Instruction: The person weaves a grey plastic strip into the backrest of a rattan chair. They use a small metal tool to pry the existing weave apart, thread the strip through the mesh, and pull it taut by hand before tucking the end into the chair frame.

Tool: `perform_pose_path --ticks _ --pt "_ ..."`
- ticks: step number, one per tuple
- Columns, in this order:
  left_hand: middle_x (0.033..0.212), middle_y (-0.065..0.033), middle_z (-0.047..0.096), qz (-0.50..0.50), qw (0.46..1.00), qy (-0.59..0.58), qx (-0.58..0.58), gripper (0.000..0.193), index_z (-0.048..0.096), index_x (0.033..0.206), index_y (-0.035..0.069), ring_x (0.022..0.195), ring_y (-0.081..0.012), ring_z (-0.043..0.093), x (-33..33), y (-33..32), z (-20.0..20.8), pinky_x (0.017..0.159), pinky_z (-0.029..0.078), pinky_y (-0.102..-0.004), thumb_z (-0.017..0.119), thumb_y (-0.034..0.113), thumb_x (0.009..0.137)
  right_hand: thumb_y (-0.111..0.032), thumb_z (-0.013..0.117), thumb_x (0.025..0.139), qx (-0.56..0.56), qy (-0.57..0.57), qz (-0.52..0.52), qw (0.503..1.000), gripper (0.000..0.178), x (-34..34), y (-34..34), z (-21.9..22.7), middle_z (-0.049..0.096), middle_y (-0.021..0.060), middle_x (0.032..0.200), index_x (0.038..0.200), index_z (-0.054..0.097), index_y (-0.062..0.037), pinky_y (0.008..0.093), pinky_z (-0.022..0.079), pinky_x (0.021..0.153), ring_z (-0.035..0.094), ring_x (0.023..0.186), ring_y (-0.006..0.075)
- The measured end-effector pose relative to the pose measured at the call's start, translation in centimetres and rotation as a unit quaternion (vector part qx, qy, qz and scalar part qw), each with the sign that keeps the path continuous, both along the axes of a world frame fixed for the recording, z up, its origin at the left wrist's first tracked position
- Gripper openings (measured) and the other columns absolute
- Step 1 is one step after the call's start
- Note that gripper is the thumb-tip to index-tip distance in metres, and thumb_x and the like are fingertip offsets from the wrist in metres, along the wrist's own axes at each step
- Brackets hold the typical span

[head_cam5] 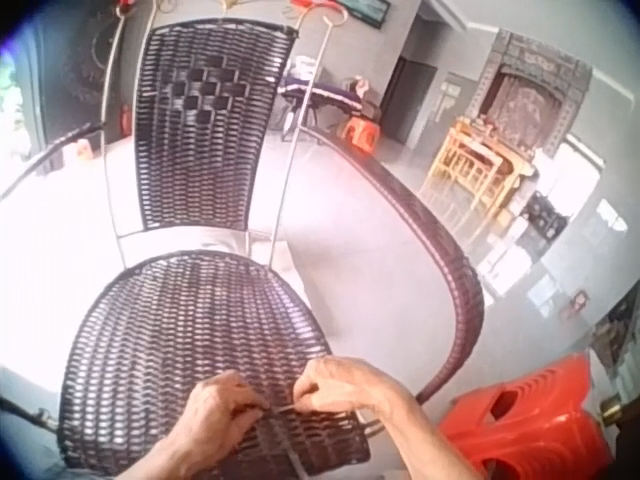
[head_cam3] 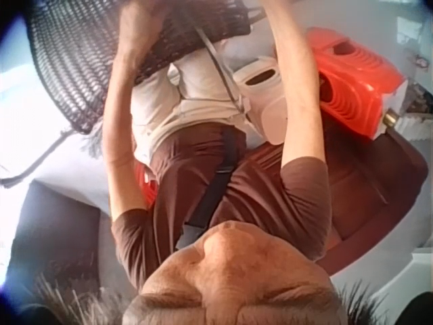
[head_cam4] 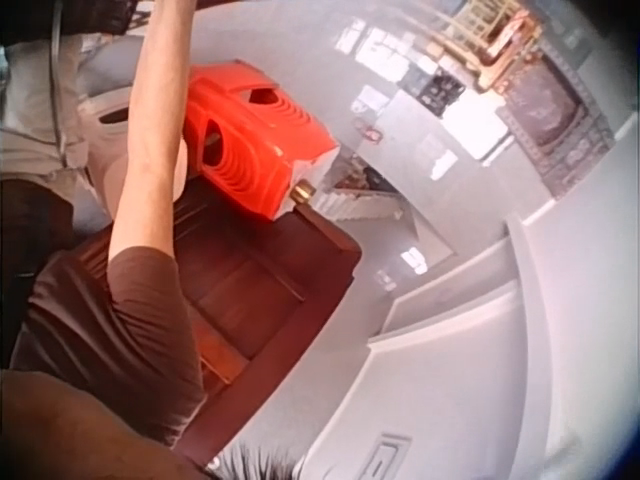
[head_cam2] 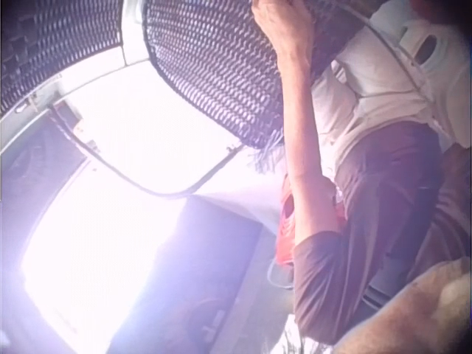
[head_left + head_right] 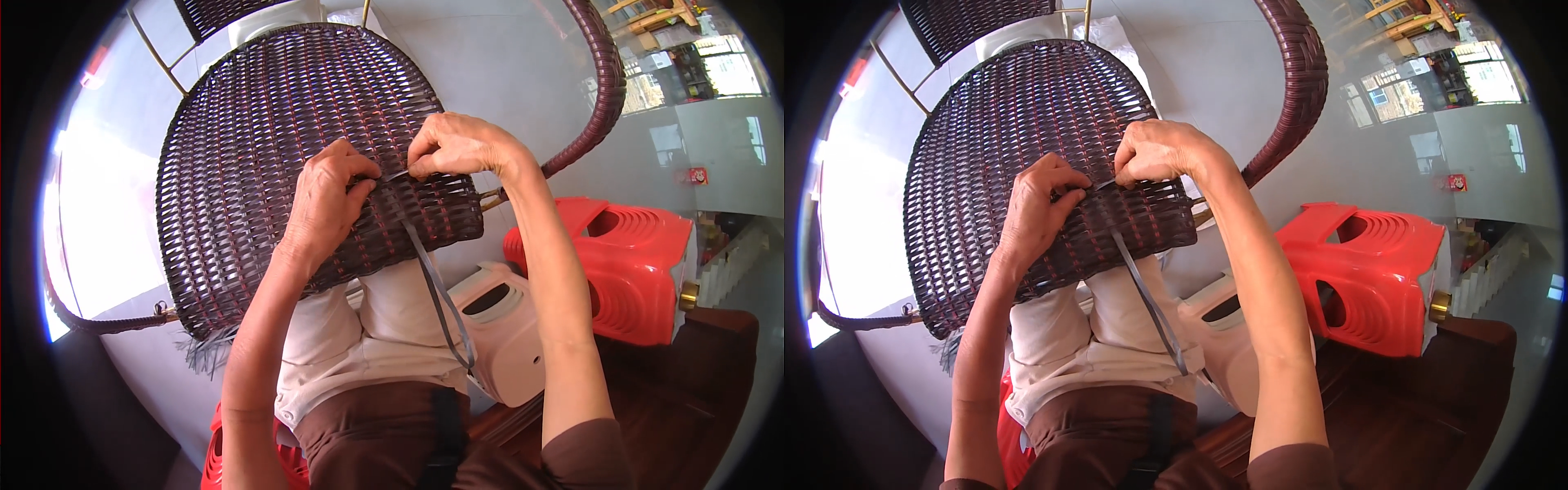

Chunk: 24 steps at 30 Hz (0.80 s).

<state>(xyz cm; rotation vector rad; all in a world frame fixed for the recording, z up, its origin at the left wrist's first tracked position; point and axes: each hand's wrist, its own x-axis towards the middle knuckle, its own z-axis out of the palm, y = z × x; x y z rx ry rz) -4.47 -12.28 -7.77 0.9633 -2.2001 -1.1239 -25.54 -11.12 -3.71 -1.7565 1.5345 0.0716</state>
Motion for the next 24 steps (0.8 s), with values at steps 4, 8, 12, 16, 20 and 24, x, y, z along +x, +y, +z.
perform_pose_path --ticks 4,8,12,16,20,24 --pt "0.084 -0.0114 0.060 -0.007 1.000 -0.018 -0.009 0.016 0.069 0.087 0.000 0.082 -0.0284 0.061 0.0 0.1 0.0 0.075 0.048 -0.0373 0.066 -0.003 0.072 -0.022 0.063 0.071 0.028 -0.022 -0.016 0.999 0.022 -0.3 -0.1 -0.4 0.065 0.0067 0.067 0.082 0.071 -0.0053 0.0315 0.044 0.061 0.057 0.062 0.0158" --pt "0.082 -0.0087 0.059 -0.015 0.997 -0.019 -0.072 0.014 0.069 0.087 0.001 0.078 -0.0233 0.060 0.2 0.4 -0.1 0.072 0.048 -0.0338 0.067 -0.002 0.073 -0.021 0.062 0.071 0.044 -0.029 -0.023 0.998 0.022 -0.2 -0.2 -0.2 0.062 0.0059 0.064 0.081 0.071 -0.0046 0.0311 0.044 0.060 0.055 0.060 0.0146" --pt "0.082 -0.0091 0.058 -0.026 0.995 -0.029 -0.094 0.010 0.068 0.085 0.001 0.080 -0.0247 0.060 0.2 0.5 0.3 0.072 0.048 -0.0348 0.067 0.001 0.074 -0.021 0.062 0.071 0.028 -0.038 -0.008 0.999 0.021 -0.1 -0.1 0.1 0.061 0.0060 0.062 0.079 0.070 -0.0037 0.0308 0.043 0.059 0.054 0.059 0.0139" --pt "0.082 -0.0095 0.057 -0.027 0.994 -0.031 -0.102 0.007 0.065 0.082 0.000 0.080 -0.0262 0.059 -0.1 0.6 0.3 0.071 0.047 -0.0360 0.066 0.002 0.075 -0.021 0.061 0.071 0.020 -0.047 -0.015 0.999 0.020 -0.5 0.0 -0.6 0.062 0.0065 0.063 0.079 0.070 -0.0042 0.0307 0.043 0.060 0.054 0.060 0.0138" --pt "0.082 -0.0100 0.053 -0.032 0.984 -0.037 -0.169 0.006 0.057 0.081 0.000 0.080 -0.0284 0.056 -0.5 0.9 -0.4 0.071 0.045 -0.0382 0.062 0.000 0.076 -0.022 0.062 0.071 0.004 -0.008 -0.010 1.000 0.020 0.0 0.4 -0.1 0.063 0.0075 0.065 0.080 0.071 -0.0068 0.0317 0.045 0.061 0.056 0.061 0.0165" --pt "0.084 -0.0111 0.048 -0.046 0.963 -0.119 -0.238 0.007 0.050 0.083 0.004 0.081 -0.0290 0.051 -0.8 1.3 -0.6 0.072 0.041 -0.0394 0.056 0.001 0.079 -0.025 0.062 0.074 -0.081 0.095 -0.051 0.991 0.018 2.2 3.4 1.8 0.066 0.0126 0.073 0.081 0.072 -0.0119 0.0383 0.049 0.067 0.063 0.071 0.0281"
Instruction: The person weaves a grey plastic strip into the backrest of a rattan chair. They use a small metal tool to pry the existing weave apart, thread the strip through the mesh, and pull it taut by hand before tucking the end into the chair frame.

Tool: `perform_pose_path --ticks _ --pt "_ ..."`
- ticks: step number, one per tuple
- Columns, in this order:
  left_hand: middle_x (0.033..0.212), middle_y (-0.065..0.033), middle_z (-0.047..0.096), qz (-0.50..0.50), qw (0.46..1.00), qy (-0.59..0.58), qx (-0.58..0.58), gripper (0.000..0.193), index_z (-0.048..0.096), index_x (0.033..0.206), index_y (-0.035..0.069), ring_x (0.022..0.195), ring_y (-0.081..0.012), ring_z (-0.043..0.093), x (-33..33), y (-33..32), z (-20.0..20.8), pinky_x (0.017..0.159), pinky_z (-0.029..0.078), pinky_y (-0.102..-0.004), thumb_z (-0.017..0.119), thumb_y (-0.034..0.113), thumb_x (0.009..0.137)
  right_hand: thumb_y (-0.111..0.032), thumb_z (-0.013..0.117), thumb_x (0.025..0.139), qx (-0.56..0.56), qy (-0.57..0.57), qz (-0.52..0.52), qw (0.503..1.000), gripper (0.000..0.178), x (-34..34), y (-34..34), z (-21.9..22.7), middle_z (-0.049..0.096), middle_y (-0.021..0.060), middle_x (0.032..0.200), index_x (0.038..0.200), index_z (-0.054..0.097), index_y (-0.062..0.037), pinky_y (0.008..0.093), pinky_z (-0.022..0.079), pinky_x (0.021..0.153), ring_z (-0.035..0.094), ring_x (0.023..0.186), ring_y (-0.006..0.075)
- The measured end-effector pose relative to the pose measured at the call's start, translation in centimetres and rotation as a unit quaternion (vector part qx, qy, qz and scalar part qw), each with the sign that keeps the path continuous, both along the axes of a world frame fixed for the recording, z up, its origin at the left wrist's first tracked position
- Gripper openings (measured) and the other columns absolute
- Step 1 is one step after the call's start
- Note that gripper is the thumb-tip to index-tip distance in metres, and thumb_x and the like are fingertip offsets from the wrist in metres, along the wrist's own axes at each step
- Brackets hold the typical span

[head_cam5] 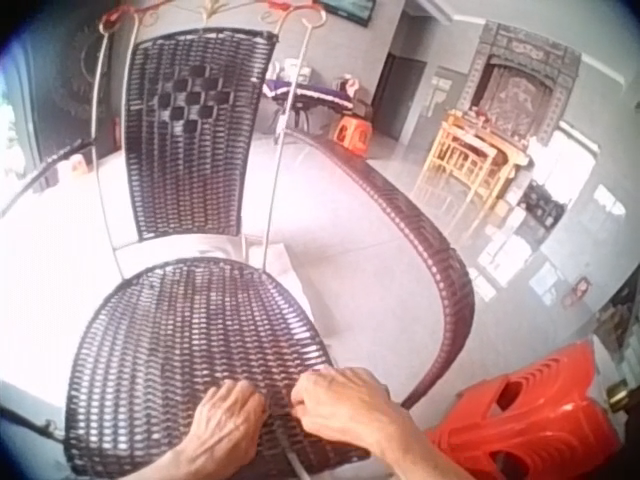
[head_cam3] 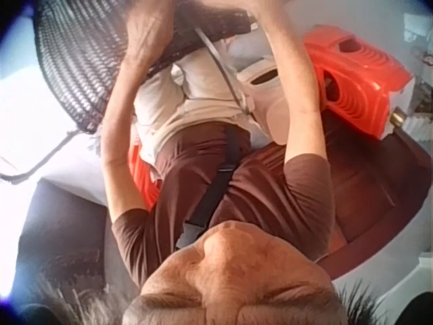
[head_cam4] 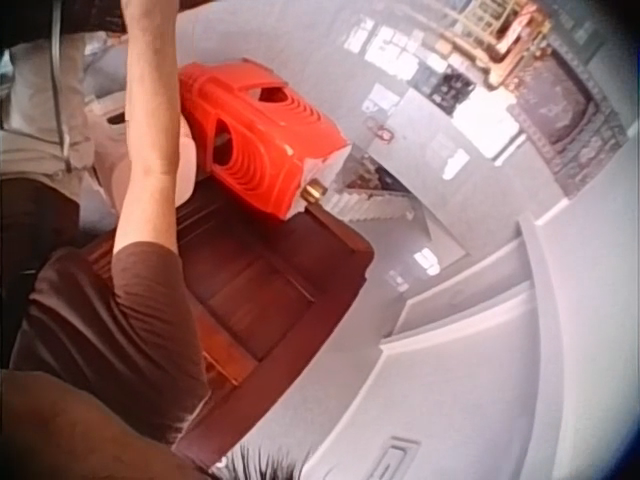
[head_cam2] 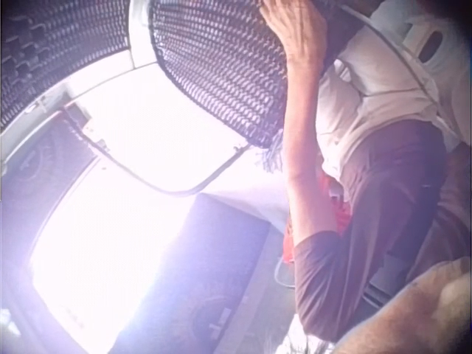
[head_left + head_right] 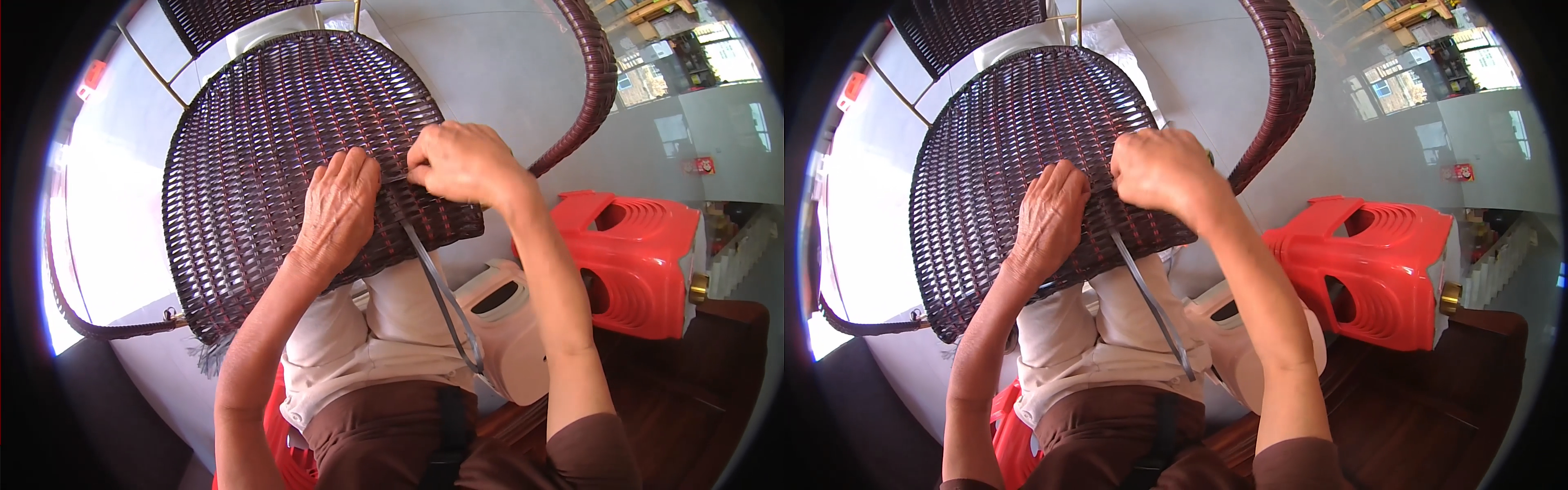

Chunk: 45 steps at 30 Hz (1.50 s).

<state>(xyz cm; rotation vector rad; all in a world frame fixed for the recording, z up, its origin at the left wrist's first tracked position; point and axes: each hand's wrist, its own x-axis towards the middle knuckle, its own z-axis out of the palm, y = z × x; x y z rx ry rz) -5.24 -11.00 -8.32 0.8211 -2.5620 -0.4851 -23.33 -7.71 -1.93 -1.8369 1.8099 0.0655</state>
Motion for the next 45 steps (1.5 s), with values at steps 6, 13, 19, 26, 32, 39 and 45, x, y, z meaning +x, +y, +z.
perform_pose_path --ticks 6,13,19,26,32,39,45 --pt "0.085 -0.0128 0.048 -0.040 0.999 -0.018 0.028 0.008 0.048 0.086 0.003 0.083 -0.0307 0.052 0.3 -1.1 0.2 0.071 0.041 -0.0411 0.052 0.001 0.079 -0.011 0.058 0.080 -0.283 0.057 -0.065 0.955 0.017 1.9 6.2 3.1 0.062 0.0145 0.065 0.064 0.057 -0.0043 0.0424 0.047 0.059 0.062 0.064 0.0309" --pt "0.088 -0.0156 0.045 -0.087 0.992 -0.037 0.082 0.005 0.046 0.090 0.002 0.078 -0.0345 0.053 -0.5 -2.6 1.0 0.068 0.042 -0.0440 0.047 0.000 0.085 -0.014 0.063 0.084 -0.187 -0.090 -0.242 0.948 0.011 0.6 12.3 1.4 0.055 0.0141 0.060 0.078 0.063 -0.0051 0.0389 0.040 0.049 0.054 0.053 0.0330" --pt "0.088 -0.0158 0.044 0.006 0.999 -0.014 -0.039 0.008 0.045 0.094 0.000 0.066 -0.0334 0.055 -3.2 -6.2 1.3 0.057 0.045 -0.0456 0.042 -0.003 0.087 -0.007 0.063 0.084 -0.290 -0.119 -0.385 0.868 0.010 -0.4 20.8 -2.7 0.063 0.0146 0.074 0.090 0.065 0.0013 0.0351 0.045 0.056 0.060 0.063 0.0298" --pt "0.093 -0.0155 0.051 0.118 0.982 -0.014 -0.150 0.008 0.048 0.097 0.001 0.070 -0.0307 0.060 -5.4 -11.0 3.1 0.062 0.049 -0.0440 0.043 0.006 0.093 -0.001 0.049 0.085 -0.198 0.159 -0.492 0.833 0.028 -4.3 39.8 -10.1 0.053 0.0160 0.089 0.111 0.060 -0.0012 0.0409 0.044 0.077 0.055 0.087 0.0354" --pt "0.100 -0.0177 0.054 0.180 0.946 0.041 -0.267 0.011 0.050 0.099 0.000 0.076 -0.0351 0.062 -5.8 -16.1 5.1 0.063 0.049 -0.0447 0.045 0.009 0.094 0.000 0.052 0.086 -0.164 0.213 -0.485 0.832 0.030 -3.1 45.3 -14.0 0.048 0.0147 0.090 0.115 0.059 -0.0019 0.0391 0.041 0.079 0.050 0.086 0.0314" --pt "0.083 -0.0229 0.053 0.182 0.957 0.095 -0.207 0.009 0.045 0.090 -0.001 0.072 -0.0421 0.056 -6.1 -15.7 9.0 0.066 0.044 -0.0502 0.044 0.007 0.087 -0.001 0.054 0.086 -0.198 0.150 -0.465 0.850 0.033 -2.1 44.7 -15.7 0.049 0.0157 0.093 0.119 0.055 0.0022 0.0391 0.041 0.081 0.048 0.090 0.0322" --pt "0.082 -0.0173 0.062 0.078 0.957 0.127 -0.250 0.010 0.047 0.096 0.002 0.072 -0.0344 0.063 -6.8 -14.3 10.1 0.064 0.049 -0.0438 0.048 0.012 0.094 0.000 0.061 0.080 -0.370 0.080 -0.359 0.853 0.019 -3.1 31.4 -5.4 0.057 0.0173 0.093 0.098 0.064 0.0053 0.0375 0.047 0.070 0.058 0.083 0.0311"
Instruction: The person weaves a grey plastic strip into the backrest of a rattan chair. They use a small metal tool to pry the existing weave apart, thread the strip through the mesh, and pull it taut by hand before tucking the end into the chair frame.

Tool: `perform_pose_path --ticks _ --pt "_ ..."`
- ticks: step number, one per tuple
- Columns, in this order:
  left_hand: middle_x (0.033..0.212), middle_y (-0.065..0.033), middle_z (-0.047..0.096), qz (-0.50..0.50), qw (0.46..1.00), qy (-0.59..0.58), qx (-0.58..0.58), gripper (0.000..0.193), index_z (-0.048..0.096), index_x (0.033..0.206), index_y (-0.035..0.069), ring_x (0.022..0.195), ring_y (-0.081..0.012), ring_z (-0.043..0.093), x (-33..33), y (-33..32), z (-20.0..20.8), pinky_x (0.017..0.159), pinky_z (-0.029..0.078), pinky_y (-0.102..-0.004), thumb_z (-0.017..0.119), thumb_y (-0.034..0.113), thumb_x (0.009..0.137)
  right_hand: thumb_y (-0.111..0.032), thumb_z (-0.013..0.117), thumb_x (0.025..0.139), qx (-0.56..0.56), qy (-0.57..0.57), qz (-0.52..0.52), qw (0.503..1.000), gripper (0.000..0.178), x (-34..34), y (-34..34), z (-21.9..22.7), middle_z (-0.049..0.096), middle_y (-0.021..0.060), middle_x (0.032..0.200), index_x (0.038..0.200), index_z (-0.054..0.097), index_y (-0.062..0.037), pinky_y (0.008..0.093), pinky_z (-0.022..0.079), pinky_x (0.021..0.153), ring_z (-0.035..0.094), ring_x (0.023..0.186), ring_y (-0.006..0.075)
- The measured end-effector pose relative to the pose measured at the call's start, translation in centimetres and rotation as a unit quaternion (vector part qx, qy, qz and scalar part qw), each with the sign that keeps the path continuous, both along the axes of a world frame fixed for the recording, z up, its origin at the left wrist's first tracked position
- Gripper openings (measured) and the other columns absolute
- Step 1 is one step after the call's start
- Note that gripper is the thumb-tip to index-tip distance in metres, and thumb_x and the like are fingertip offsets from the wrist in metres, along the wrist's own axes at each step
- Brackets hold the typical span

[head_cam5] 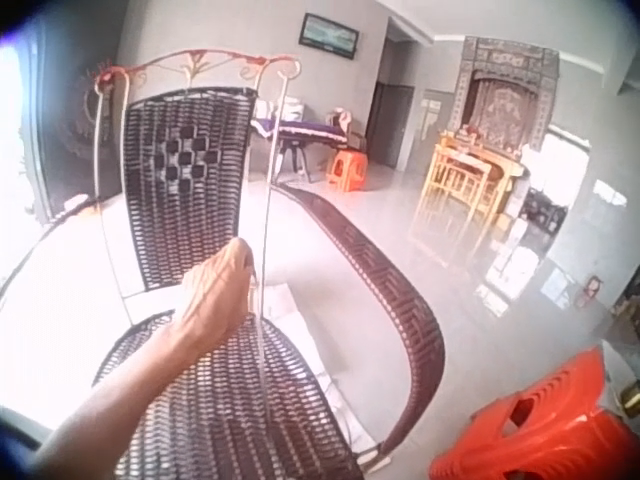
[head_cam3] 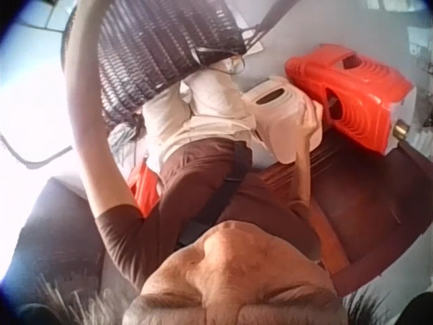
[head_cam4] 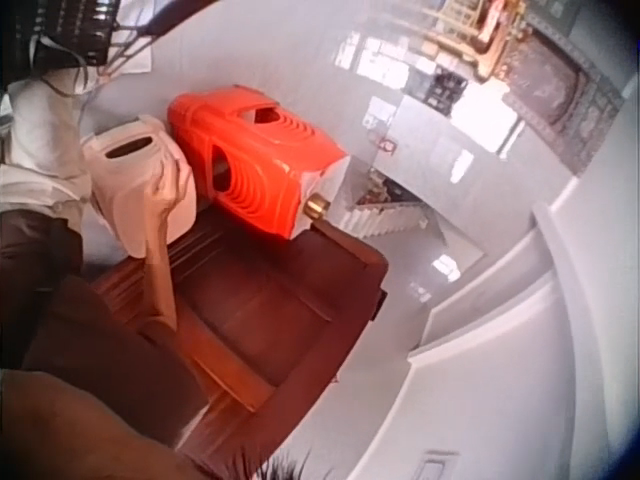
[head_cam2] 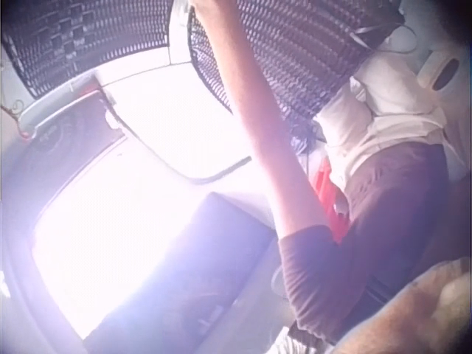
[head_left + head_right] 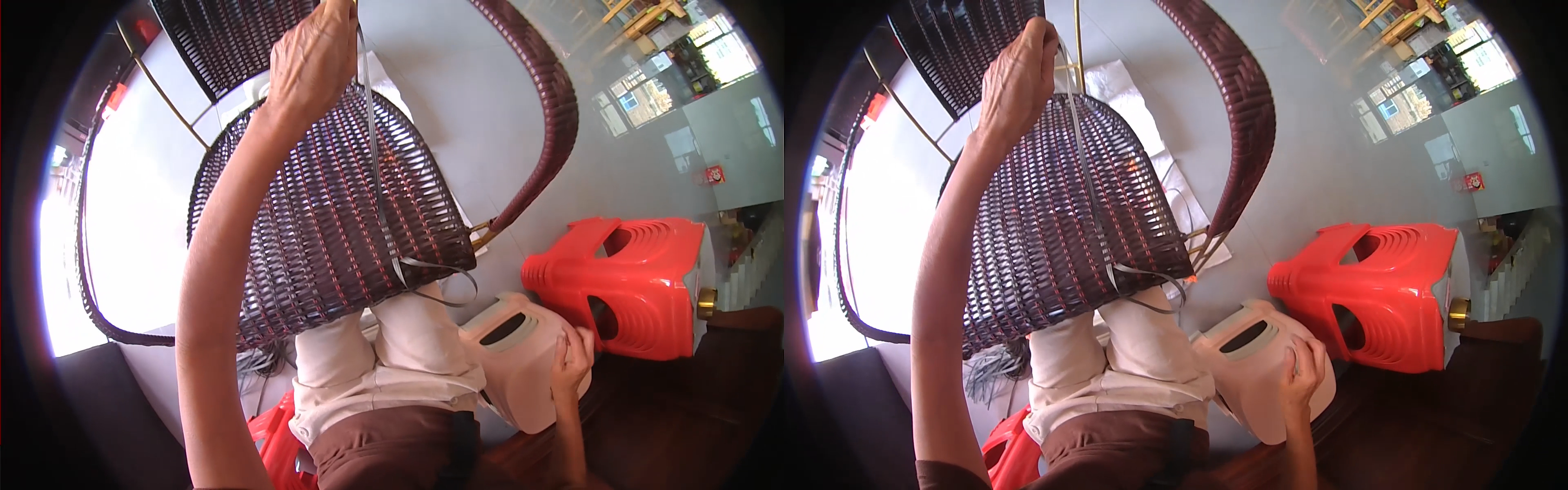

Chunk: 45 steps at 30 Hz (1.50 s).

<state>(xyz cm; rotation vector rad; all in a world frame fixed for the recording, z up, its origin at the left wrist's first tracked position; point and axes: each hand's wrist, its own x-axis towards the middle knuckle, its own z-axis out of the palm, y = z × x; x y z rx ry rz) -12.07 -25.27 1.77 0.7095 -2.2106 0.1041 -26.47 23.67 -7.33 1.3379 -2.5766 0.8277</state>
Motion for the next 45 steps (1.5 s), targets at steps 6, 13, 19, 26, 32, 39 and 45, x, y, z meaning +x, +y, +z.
perform_pose_path --ticks 6,13,19,26,32,39,45 --pt "0.080 -0.0144 0.061 -0.016 1.000 0.018 -0.004 0.007 0.047 0.096 0.004 0.069 -0.0296 0.063 1.8 2.8 2.0 0.061 0.050 -0.0408 0.047 0.011 0.095 0.007 0.062 0.078 -0.138 -0.226 0.281 0.922 0.037 4.2 -20.9 7.0 0.053 0.0091 0.083 0.115 0.060 0.0018 0.0255 0.044 0.061 0.054 0.070 0.0159" --pt "0.098 -0.0179 0.058 -0.077 0.978 0.180 0.070 0.028 0.051 0.111 0.001 0.087 -0.0300 0.063 5.0 8.3 2.6 0.071 0.051 -0.0377 0.061 0.006 0.085 -0.018 0.070 0.078 0.095 -0.360 0.426 0.824 0.041 2.4 -31.5 2.6 0.056 0.0079 0.091 0.110 0.058 0.0048 0.0260 0.048 0.069 0.059 0.070 0.0159" --pt "0.078 -0.0110 0.065 -0.098 0.718 0.270 0.634 0.026 0.061 0.090 -0.005 0.066 -0.0130 0.061 12.3 22.5 -4.8 0.063 0.051 -0.0252 0.049 0.016 0.098 0.013 0.057 0.078 -0.046 -0.235 0.264 0.934 0.026 1.3 -19.9 5.6 0.055 0.0099 0.090 0.098 0.065 -0.0012 0.0264 0.047 0.063 0.058 0.073 0.0172" --pt "0.109 -0.0103 0.065 -0.063 0.340 0.412 0.843 0.029 0.060 0.115 0.002 0.099 -0.0177 0.061 7.8 27.0 -9.5 0.087 0.050 -0.0356 0.056 0.023 0.094 0.006 0.065 0.068 -0.054 0.084 0.325 0.940 0.037 3.9 -16.6 3.4 0.052 0.0068 0.100 0.101 0.069 -0.0091 0.0330 0.052 0.068 0.058 0.082 0.0232" --pt "0.105 -0.0082 0.066 -0.188 0.223 0.507 0.811 0.020 0.062 0.099 0.009 0.105 -0.0195 0.059 7.4 26.3 -9.8 0.101 0.040 -0.0409 0.059 0.027 0.093 0.000 0.070 0.062 -0.106 0.131 0.397 0.902 0.022 3.8 -17.2 3.1 0.057 0.0054 0.098 0.084 0.067 -0.0029 0.0330 0.052 0.070 0.057 0.086 0.0252" --pt "0.117 -0.0186 0.059 -0.215 0.286 0.448 0.819 0.037 0.055 0.112 -0.002 0.116 -0.0298 0.053 8.0 20.3 -5.6 0.105 0.036 -0.0432 0.041 0.030 0.098 -0.007 0.074 0.072 0.008 -0.311 0.387 0.868 0.014 6.0 -19.7 5.5 0.057 0.0080 0.086 0.080 0.064 -0.0008 0.0331 0.047 0.068 0.056 0.082 0.0233" --pt "0.119 -0.0199 0.059 -0.235 0.440 0.359 0.789 0.041 0.053 0.118 -0.008 0.109 -0.0259 0.059 6.9 15.6 -4.1 0.097 0.044 -0.0375 0.038 0.025 0.099 -0.008 0.069 0.080 0.018 -0.460 0.339 0.821 0.012 4.5 -26.2 6.8 0.064 0.0069 0.073 0.085 0.068 0.0032 0.0262 0.046 0.065 0.057 0.068 0.0104"
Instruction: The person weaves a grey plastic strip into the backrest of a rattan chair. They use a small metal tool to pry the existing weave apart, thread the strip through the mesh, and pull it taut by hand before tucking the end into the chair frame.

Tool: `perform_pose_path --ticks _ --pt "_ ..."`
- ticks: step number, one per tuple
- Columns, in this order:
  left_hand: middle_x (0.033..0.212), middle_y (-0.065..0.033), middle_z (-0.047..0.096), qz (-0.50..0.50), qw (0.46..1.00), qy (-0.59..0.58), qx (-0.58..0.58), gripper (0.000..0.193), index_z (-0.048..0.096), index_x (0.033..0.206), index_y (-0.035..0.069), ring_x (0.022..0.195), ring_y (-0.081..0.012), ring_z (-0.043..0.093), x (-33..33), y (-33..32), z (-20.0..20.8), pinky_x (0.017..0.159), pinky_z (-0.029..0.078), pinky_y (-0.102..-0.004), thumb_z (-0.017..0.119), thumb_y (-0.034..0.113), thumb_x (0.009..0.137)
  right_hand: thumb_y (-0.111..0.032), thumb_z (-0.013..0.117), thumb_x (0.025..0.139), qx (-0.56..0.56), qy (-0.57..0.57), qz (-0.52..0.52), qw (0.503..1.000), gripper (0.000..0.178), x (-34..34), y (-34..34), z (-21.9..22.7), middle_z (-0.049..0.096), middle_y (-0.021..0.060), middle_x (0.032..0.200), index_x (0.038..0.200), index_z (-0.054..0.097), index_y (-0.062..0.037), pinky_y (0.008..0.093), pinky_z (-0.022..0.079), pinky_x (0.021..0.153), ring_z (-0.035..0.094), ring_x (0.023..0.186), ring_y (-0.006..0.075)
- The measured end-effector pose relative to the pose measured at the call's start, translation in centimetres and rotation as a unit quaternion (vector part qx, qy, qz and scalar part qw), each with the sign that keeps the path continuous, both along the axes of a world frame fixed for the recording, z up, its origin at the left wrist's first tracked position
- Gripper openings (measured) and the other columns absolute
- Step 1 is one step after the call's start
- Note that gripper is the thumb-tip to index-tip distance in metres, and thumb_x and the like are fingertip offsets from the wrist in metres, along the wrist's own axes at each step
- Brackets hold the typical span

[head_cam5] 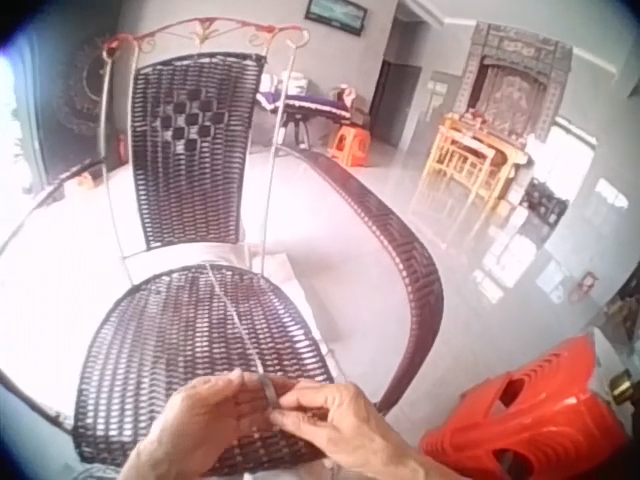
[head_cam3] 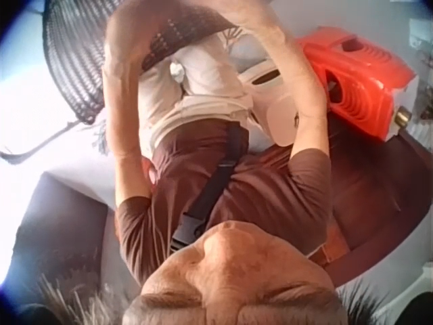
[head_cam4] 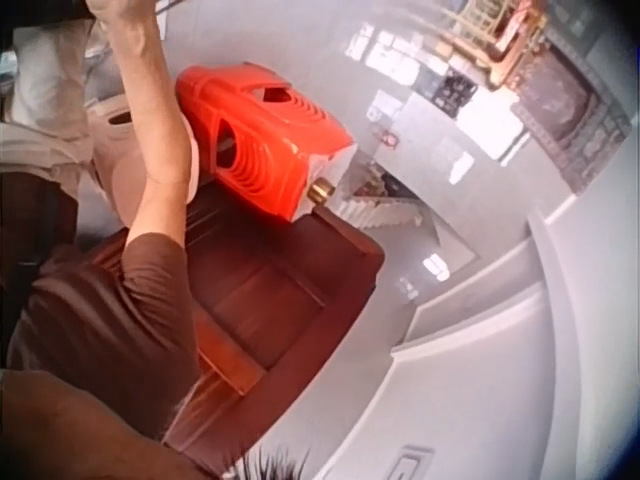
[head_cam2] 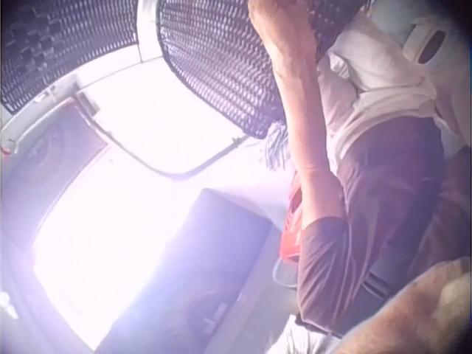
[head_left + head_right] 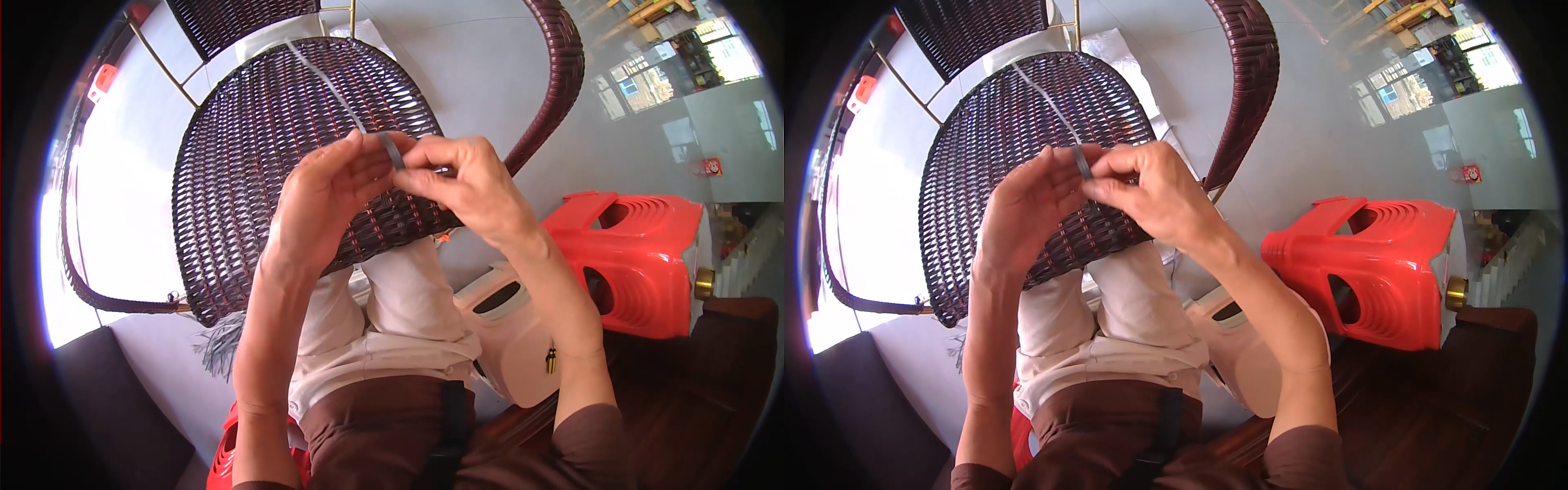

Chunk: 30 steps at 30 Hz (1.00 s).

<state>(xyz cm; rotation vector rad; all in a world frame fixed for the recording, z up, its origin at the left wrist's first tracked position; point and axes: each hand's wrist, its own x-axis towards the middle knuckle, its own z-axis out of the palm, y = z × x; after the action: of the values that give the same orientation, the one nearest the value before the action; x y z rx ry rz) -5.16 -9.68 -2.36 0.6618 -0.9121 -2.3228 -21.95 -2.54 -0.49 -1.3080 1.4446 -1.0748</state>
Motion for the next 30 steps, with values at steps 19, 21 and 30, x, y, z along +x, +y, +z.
perform_pose_path --ticks 19,21,30 --pt "0.104 -0.0109 0.066 0.117 0.984 -0.063 -0.116 0.029 0.057 0.115 -0.005 0.100 -0.0146 0.061 -0.2 5.2 -2.5 0.091 0.046 -0.0270 0.060 0.002 0.088 -0.004 0.071 0.078 0.059 -0.087 -0.038 0.994 0.007 0.3 -1.6 0.1 0.062 0.0017 0.063 0.080 0.071 0.0021 0.0206 0.042 0.051 0.054 0.057 0.0050" --pt "0.099 -0.0099 0.067 0.158 0.974 -0.081 -0.138 0.027 0.058 0.112 -0.006 0.091 -0.0125 0.063 -0.9 5.9 -3.0 0.084 0.049 -0.0255 0.063 0.002 0.087 -0.008 0.070 0.081 0.074 -0.091 -0.008 0.993 0.010 0.4 -1.3 0.2 0.063 0.0023 0.064 0.080 0.071 0.0017 0.0194 0.041 0.049 0.054 0.056 0.0052" --pt "0.091 -0.0136 0.068 0.123 0.981 -0.116 -0.094 0.016 0.063 0.100 -0.005 0.093 -0.0200 0.063 1.8 13.2 -4.5 0.091 0.047 -0.0343 0.054 0.007 0.094 -0.009 0.065 0.086 0.043 0.018 -0.081 0.996 0.013 -1.4 -4.0 -4.3 0.065 0.0037 0.071 0.093 0.068 0.0014 0.0221 0.049 0.053 0.059 0.059 0.0078"
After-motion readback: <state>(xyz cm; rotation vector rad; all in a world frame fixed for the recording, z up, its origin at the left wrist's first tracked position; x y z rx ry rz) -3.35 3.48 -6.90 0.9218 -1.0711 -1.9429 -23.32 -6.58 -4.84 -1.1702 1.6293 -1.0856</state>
